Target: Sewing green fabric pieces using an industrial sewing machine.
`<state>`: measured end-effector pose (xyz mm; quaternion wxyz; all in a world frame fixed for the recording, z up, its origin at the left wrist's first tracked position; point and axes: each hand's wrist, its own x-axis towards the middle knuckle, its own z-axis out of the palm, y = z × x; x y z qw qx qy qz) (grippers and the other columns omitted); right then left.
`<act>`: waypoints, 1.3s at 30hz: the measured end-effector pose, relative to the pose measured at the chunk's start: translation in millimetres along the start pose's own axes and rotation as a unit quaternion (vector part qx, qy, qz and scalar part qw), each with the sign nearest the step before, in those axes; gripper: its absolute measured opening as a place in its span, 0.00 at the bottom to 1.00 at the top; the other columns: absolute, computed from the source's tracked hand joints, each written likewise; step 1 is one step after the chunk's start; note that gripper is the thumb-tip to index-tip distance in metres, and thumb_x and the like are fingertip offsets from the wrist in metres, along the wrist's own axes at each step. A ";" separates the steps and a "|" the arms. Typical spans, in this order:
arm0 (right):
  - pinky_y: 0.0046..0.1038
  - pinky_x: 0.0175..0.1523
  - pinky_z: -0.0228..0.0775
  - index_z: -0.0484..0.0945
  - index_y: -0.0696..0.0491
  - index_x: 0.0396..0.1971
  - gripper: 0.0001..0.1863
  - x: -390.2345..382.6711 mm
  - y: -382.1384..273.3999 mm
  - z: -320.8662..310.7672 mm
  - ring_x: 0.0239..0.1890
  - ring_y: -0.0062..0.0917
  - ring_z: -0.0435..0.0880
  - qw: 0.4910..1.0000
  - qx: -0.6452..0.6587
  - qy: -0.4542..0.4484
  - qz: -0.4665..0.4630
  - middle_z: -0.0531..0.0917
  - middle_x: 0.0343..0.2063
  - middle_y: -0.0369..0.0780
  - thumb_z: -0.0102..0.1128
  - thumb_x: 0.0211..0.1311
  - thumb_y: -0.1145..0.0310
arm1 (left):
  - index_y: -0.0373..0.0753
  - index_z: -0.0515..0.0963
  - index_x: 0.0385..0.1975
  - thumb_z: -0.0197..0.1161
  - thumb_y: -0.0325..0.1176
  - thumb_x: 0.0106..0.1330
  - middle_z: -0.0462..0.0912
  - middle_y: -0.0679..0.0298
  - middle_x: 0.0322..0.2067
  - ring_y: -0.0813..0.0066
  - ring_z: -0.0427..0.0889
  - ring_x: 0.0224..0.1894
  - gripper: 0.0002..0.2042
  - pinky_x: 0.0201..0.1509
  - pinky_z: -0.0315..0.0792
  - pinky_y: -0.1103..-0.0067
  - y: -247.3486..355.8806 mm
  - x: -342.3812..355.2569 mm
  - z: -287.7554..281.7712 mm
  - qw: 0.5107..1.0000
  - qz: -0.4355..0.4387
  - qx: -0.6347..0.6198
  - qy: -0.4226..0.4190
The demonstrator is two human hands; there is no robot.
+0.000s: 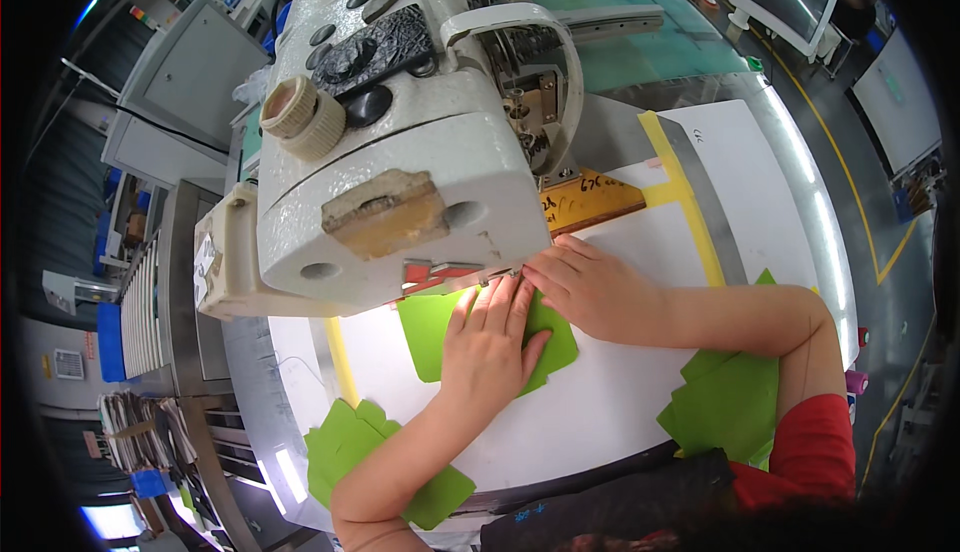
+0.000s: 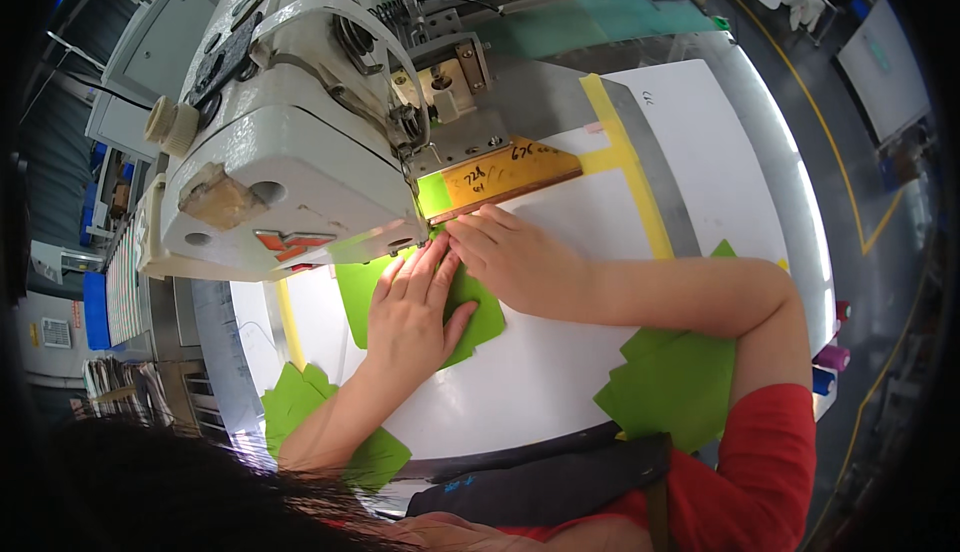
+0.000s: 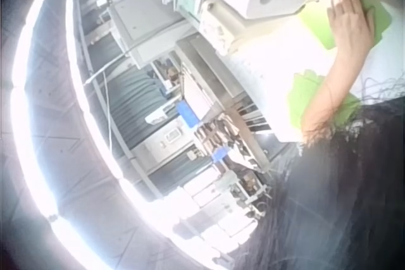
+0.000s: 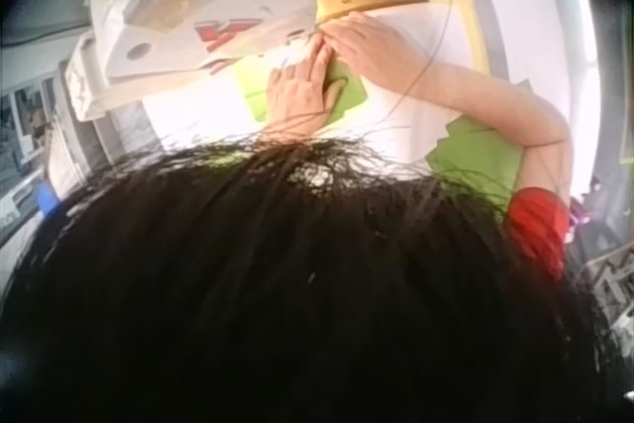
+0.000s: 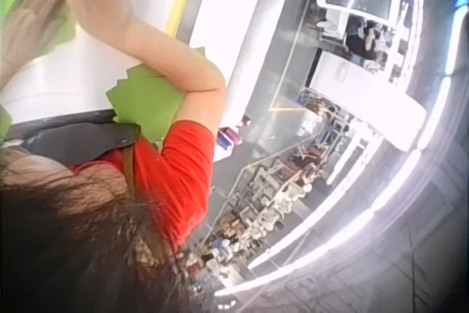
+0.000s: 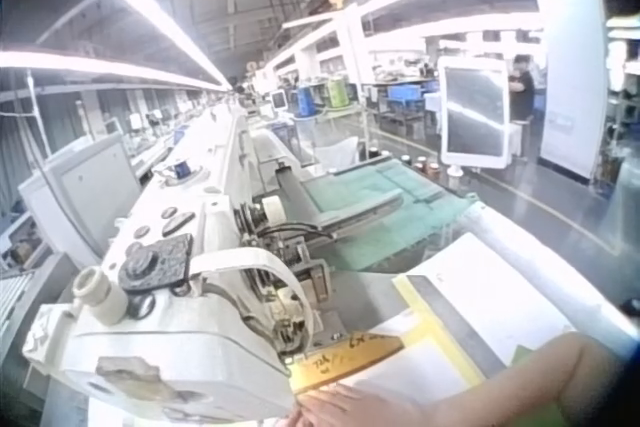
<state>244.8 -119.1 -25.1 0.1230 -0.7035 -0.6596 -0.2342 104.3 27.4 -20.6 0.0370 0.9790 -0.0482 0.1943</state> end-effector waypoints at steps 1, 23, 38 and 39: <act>0.35 0.62 0.63 0.75 0.61 0.47 0.21 1.9 4.7 -4.1 0.52 0.32 0.73 1.000 -0.006 0.004 -0.019 0.74 0.47 0.41 0.60 0.56 0.64 | 0.34 0.71 0.56 0.66 0.42 0.56 0.70 0.56 0.60 0.60 0.71 0.59 0.29 0.63 0.61 0.67 -0.5 0.1 0.1 1.000 -0.001 0.000 0.000; 0.33 0.43 0.70 0.75 0.52 0.30 0.06 44.4 31.6 16.3 0.34 0.30 0.79 0.997 0.070 0.035 0.011 0.75 0.30 0.37 0.58 0.50 0.71 | 0.34 0.71 0.57 0.64 0.46 0.58 0.71 0.56 0.59 0.62 0.70 0.61 0.30 0.65 0.60 0.66 2.6 2.5 1.3 1.000 -0.006 -0.012 0.015; 0.31 0.48 0.73 0.78 0.57 0.40 0.12 -5.6 15.7 -1.8 0.45 0.28 0.78 0.995 0.078 0.063 -0.003 0.79 0.44 0.35 0.62 0.55 0.70 | 0.32 0.71 0.55 0.66 0.43 0.55 0.71 0.53 0.59 0.58 0.70 0.61 0.30 0.65 0.59 0.66 1.7 4.3 -2.6 1.000 -0.006 -0.026 0.010; 0.31 0.48 0.73 0.78 0.57 0.40 0.12 -5.4 15.3 -1.5 0.45 0.28 0.78 0.995 0.079 0.064 -0.002 0.79 0.44 0.35 0.62 0.55 0.70 | 0.32 0.71 0.55 0.66 0.43 0.55 0.71 0.53 0.59 0.58 0.70 0.61 0.30 0.65 0.59 0.66 1.7 4.5 -3.0 1.000 -0.007 -0.028 0.008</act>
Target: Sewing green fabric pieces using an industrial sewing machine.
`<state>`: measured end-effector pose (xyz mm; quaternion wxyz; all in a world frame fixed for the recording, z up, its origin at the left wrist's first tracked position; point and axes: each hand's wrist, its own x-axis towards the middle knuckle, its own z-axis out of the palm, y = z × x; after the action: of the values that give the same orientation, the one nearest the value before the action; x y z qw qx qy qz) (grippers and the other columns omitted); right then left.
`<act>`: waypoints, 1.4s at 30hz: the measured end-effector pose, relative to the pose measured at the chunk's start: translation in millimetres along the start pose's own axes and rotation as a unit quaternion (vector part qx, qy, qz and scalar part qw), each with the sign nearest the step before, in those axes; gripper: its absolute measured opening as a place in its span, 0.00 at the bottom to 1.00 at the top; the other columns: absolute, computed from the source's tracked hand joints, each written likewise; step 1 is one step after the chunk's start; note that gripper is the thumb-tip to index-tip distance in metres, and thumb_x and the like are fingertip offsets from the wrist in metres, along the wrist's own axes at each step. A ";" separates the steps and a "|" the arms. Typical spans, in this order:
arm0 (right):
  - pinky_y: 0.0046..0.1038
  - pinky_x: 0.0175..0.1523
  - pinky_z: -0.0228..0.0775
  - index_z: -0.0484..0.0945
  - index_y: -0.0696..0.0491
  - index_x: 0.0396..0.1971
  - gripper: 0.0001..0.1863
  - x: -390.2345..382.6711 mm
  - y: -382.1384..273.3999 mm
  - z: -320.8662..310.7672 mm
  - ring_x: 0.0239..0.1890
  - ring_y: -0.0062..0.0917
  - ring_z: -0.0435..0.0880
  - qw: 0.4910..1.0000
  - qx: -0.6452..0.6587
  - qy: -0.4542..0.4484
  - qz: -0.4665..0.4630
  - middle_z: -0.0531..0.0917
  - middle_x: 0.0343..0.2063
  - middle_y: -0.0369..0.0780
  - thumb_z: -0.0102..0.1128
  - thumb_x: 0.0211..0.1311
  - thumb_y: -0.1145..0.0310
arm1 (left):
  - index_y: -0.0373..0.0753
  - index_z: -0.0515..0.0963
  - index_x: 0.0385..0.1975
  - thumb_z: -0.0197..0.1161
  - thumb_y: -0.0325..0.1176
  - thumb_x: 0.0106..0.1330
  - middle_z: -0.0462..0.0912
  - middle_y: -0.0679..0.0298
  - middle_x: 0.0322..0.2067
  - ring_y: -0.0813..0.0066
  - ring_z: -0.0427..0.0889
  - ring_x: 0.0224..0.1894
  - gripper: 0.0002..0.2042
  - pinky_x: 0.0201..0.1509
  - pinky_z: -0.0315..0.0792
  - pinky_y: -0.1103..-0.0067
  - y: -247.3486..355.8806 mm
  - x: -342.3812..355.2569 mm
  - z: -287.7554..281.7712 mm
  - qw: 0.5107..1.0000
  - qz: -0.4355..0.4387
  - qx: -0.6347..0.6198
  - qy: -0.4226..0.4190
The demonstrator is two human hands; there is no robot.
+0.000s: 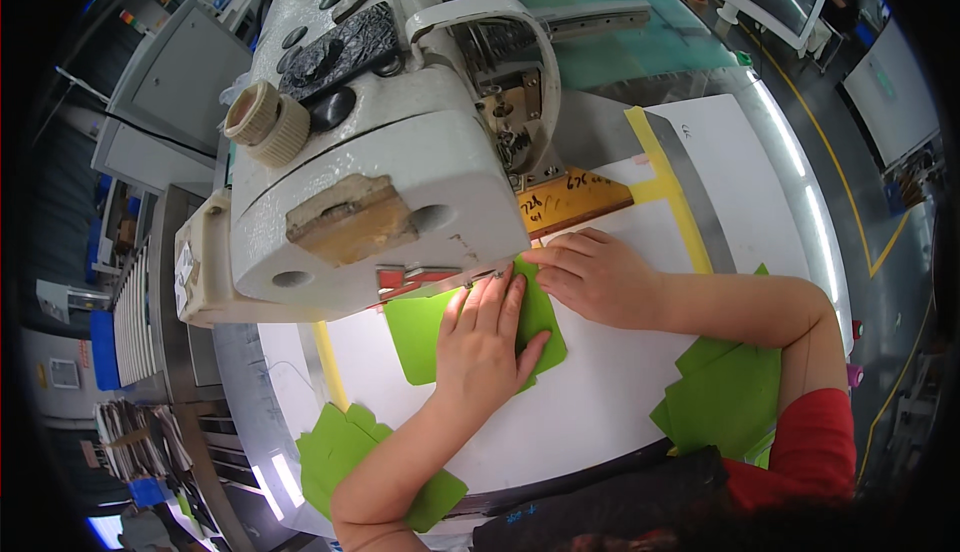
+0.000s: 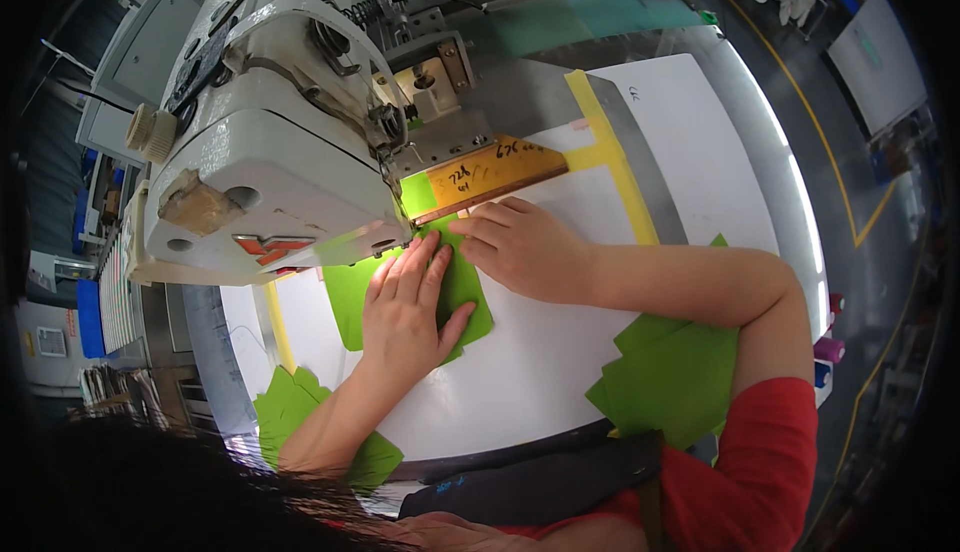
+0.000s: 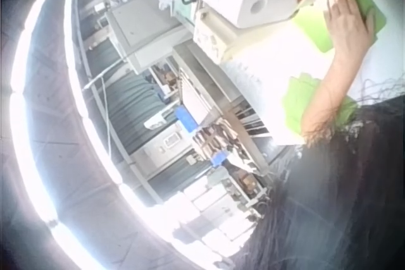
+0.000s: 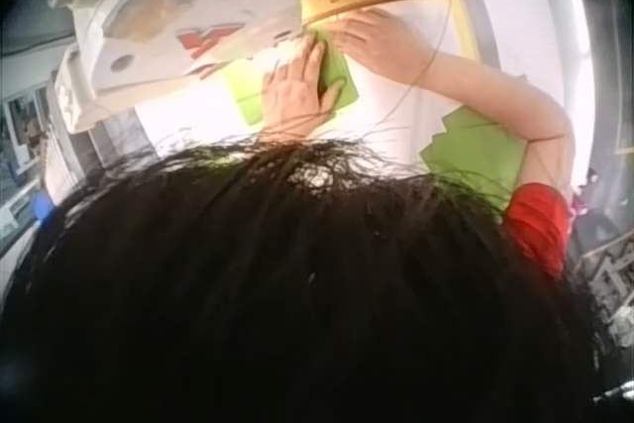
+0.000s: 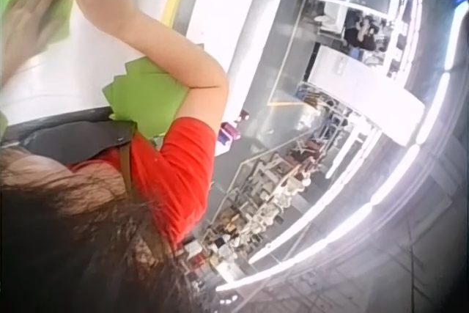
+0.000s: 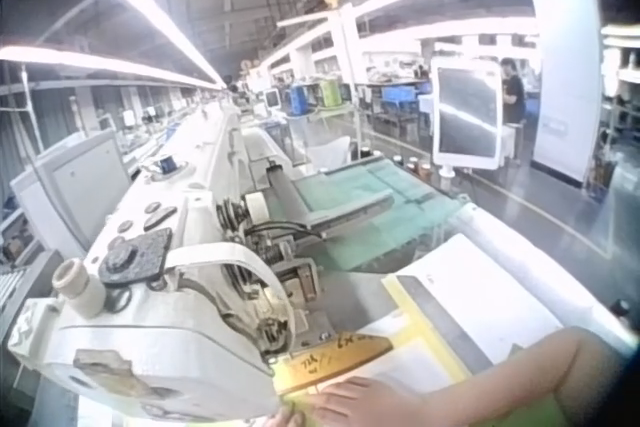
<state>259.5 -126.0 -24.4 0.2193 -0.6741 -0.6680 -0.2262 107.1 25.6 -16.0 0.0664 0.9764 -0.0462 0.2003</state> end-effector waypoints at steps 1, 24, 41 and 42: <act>0.31 0.48 0.73 0.77 0.57 0.40 0.13 0.8 -0.4 0.0 0.45 0.28 0.78 1.000 0.000 0.002 0.001 0.79 0.44 0.35 0.62 0.55 0.70 | 0.32 0.71 0.55 0.66 0.43 0.55 0.71 0.53 0.59 0.58 0.70 0.61 0.30 0.65 0.59 0.66 -0.2 0.0 -0.6 1.000 0.000 0.000 -0.001; 0.29 0.48 0.73 0.77 0.56 0.39 0.13 5.9 -2.9 -1.6 0.45 0.27 0.77 1.000 -0.002 0.002 -0.012 0.78 0.43 0.35 0.63 0.54 0.71 | 0.34 0.72 0.55 0.64 0.46 0.57 0.74 0.55 0.53 0.61 0.73 0.56 0.29 0.65 0.61 0.65 -0.9 -0.2 -8.9 1.000 -0.003 0.013 -0.012; 0.31 0.50 0.68 0.78 0.52 0.31 0.06 11.4 -7.3 -5.3 0.43 0.26 0.77 0.999 -0.008 0.007 -0.040 0.79 0.36 0.35 0.63 0.53 0.69 | 0.35 0.71 0.55 0.66 0.37 0.56 0.72 0.54 0.56 0.60 0.72 0.56 0.26 0.63 0.62 0.65 -3.3 -2.3 -11.9 1.000 -0.010 0.005 -0.001; 0.31 0.50 0.68 0.78 0.52 0.31 0.06 10.0 -11.0 -5.8 0.43 0.26 0.77 0.999 -0.010 0.009 -0.045 0.79 0.36 0.35 0.63 0.53 0.69 | 0.36 0.72 0.54 0.66 0.35 0.56 0.73 0.55 0.55 0.61 0.73 0.55 0.24 0.63 0.63 0.65 -6.2 -4.6 -13.0 1.000 -0.005 -0.015 -0.006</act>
<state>248.5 -121.3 -13.8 0.2079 -0.6435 -0.6936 -0.2484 98.6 33.9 -6.7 0.0816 0.9767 -0.0445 0.1936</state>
